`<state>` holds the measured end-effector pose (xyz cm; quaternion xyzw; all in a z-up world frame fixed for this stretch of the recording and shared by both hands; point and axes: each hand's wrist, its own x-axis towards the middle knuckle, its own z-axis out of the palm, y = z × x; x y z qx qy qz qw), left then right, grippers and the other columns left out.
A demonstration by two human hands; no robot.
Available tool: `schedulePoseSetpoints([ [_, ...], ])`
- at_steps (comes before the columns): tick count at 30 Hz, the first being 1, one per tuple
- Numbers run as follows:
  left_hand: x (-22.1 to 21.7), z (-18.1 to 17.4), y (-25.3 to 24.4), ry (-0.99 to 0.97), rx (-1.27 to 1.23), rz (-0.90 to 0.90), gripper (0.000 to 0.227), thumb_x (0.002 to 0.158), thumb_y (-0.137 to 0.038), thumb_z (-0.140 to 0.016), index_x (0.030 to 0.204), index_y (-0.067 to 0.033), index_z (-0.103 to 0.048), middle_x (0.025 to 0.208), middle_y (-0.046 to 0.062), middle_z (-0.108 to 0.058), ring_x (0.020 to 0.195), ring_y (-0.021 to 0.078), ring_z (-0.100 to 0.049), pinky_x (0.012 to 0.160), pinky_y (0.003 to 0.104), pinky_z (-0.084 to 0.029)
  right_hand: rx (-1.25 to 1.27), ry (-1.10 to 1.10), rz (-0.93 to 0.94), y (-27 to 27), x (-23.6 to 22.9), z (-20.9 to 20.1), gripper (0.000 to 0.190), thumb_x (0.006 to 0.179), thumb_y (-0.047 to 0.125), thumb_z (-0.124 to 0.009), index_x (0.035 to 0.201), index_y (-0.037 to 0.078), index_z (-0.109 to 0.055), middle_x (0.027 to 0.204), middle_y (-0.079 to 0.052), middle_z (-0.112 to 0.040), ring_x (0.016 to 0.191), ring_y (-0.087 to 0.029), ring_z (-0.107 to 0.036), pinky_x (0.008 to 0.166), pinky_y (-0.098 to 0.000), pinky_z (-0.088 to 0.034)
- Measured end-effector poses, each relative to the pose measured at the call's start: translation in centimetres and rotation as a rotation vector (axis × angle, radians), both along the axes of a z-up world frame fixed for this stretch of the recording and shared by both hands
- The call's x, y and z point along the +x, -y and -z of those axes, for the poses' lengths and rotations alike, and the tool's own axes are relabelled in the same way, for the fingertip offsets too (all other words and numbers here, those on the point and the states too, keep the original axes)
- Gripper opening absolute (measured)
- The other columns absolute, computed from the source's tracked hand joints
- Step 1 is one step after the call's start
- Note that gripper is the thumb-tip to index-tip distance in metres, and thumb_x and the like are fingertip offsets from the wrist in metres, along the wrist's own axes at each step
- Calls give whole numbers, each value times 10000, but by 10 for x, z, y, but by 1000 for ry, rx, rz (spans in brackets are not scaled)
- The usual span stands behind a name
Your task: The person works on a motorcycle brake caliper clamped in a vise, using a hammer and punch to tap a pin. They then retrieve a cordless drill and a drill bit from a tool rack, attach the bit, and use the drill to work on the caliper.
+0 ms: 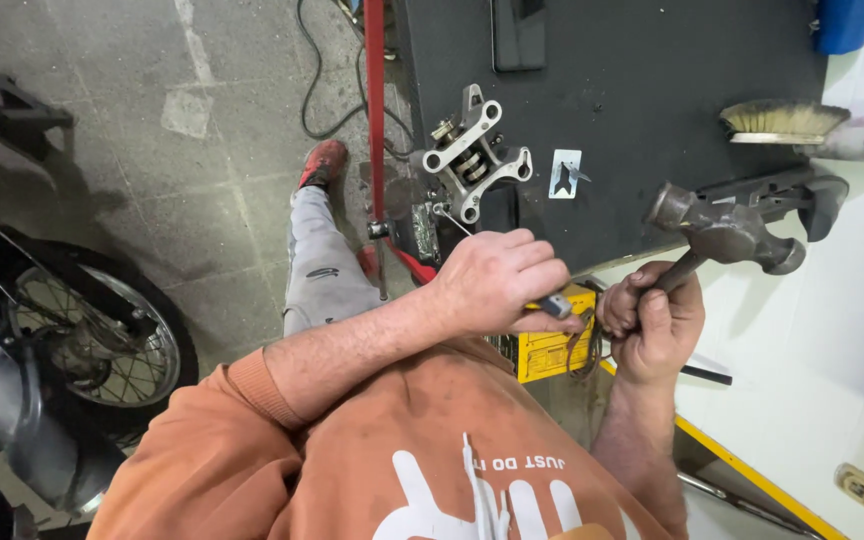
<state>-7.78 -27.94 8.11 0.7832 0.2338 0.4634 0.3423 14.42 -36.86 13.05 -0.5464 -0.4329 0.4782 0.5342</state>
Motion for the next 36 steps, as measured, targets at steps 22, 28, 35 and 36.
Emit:
schedulePoseSetpoints([
  [22, 25, 6, -38, 166, -279, -396, 373, 900, -407, -790, 1118, -141, -646, 906, 34, -662, 805, 247, -692, 660, 386, -526, -47, 228, -154, -11, 31, -40, 368, 1072, 275, -721, 1186, -56, -609, 829, -98, -597, 537, -105, -451, 521, -260, -352],
  [28, 27, 10, -42, 213, -333, -451, 358, 930, -388, -761, 1159, -149, -627, 986, 21, -699, 861, 236, -716, 681, 361, -555, -88, 432, -169, -49, 5, -75, 395, 1075, 233, -628, 1356, -15, -502, 721, -34, -503, 512, -78, -422, 513, -228, -325],
  [35, 25, 12, -42, 236, -319, -476, 346, 917, -306, -761, 1184, -148, -606, 1051, 16, -706, 911, 221, -725, 714, 341, -566, -325, 572, -280, -68, 11, -93, 375, 1123, 198, -519, 1395, -61, -537, 726, -26, -456, 576, -89, -387, 533, -243, -315],
  [36, 23, 12, -42, 231, -311, -462, 341, 919, -303, -767, 1175, -146, -605, 1022, 16, -697, 886, 217, -718, 702, 342, -560, -336, 552, -268, -71, 7, -95, 384, 1117, 188, -507, 1410, -60, -523, 720, -17, -459, 586, -87, -402, 535, -239, -327],
])
